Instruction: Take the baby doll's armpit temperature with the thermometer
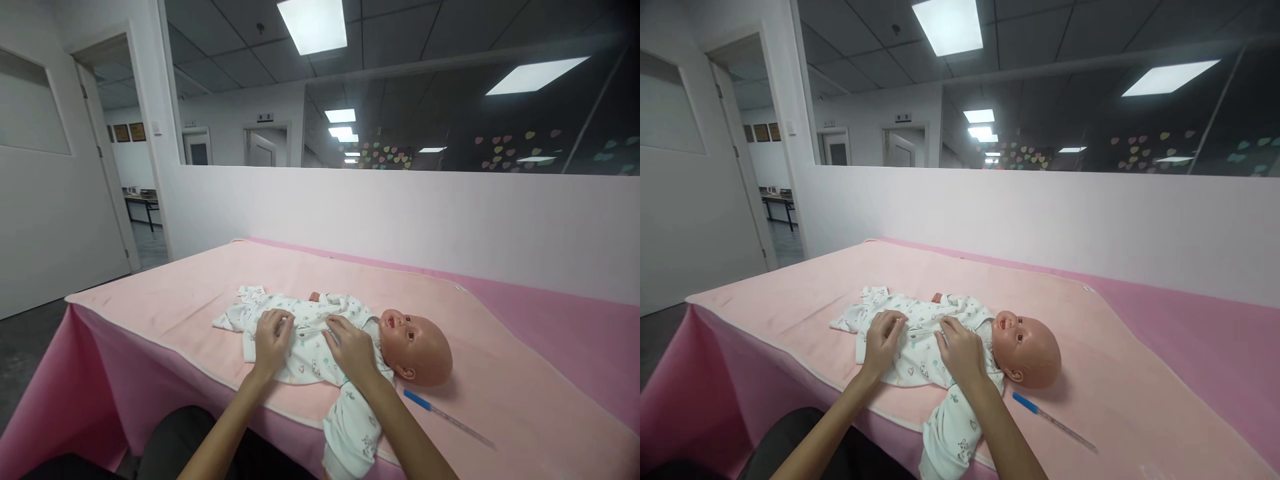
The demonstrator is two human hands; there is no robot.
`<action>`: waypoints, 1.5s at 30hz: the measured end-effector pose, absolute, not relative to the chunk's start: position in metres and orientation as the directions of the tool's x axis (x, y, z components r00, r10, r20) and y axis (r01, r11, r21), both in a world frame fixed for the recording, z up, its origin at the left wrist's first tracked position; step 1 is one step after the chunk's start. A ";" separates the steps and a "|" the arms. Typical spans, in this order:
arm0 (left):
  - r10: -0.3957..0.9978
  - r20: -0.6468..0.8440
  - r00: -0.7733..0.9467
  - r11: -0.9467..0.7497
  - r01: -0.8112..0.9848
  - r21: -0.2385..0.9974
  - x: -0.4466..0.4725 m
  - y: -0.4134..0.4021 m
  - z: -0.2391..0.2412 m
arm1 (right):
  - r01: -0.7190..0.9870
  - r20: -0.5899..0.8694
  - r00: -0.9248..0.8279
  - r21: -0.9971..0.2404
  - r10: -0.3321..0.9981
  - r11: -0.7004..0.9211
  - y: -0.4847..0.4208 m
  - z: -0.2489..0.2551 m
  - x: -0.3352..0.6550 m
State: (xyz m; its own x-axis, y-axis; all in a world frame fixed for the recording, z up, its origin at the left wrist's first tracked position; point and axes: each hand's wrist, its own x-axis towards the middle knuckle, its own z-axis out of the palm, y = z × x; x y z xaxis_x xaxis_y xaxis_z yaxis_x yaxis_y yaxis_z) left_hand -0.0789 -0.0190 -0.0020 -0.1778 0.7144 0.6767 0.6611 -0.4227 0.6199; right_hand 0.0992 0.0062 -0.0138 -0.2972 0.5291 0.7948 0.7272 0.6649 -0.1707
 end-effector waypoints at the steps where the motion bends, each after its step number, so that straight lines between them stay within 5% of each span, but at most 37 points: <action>1: 0.733 0.668 -0.126 -0.443 0.657 0.610 -0.078 -0.020 -0.002 | 0.747 0.791 -0.309 -0.141 0.528 0.649 0.006 -0.015 0.098; 6: 0.777 0.623 0.088 -0.511 0.666 0.543 -0.075 -0.026 0.001 | 0.814 0.780 -0.339 -0.038 0.526 0.580 0.003 -0.011 0.091; 12: 0.774 0.626 0.090 -0.512 0.671 0.537 -0.074 -0.025 0.001 | 0.737 0.760 -0.491 0.102 0.425 0.668 0.000 -0.002 0.073; 24: 0.787 0.615 0.055 -0.465 0.707 0.532 -0.070 -0.025 0.000 | 0.713 0.810 -0.346 -0.101 0.474 0.694 0.002 -0.008 0.075; 45: 0.726 0.688 0.019 -0.427 0.797 0.428 -0.068 -0.025 0.001 | 0.754 0.829 -0.277 -0.126 0.486 0.644 0.005 -0.009 0.073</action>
